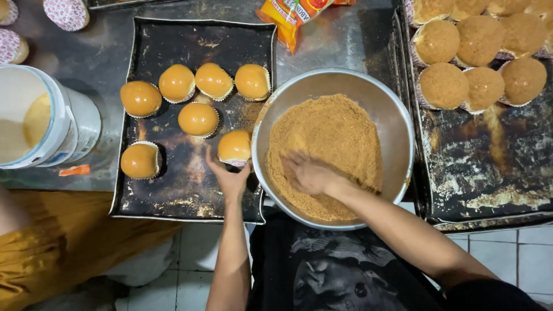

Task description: Coating glazed buns with crumbs and arranging them on baking trays in a bakery production area.

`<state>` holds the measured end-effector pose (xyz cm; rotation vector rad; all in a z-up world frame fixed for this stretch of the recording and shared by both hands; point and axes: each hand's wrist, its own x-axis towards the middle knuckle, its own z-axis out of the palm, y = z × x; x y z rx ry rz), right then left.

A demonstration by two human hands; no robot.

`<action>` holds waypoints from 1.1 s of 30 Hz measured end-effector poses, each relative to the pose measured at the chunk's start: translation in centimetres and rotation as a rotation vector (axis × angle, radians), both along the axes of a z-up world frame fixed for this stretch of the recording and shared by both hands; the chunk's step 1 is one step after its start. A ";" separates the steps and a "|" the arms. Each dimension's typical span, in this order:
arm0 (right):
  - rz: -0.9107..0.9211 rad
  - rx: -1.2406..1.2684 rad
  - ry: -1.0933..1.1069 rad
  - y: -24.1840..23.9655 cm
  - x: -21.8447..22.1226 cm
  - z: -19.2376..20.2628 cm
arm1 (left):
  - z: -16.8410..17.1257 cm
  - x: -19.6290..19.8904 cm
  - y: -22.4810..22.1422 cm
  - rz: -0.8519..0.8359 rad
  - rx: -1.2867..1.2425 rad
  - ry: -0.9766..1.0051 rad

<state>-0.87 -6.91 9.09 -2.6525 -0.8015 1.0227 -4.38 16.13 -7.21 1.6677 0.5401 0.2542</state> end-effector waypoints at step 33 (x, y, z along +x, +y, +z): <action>-0.367 0.202 -0.008 -11.8 -3.6 1.1 | 6.5 4.1 -13.7 0.344 -1.319 0.148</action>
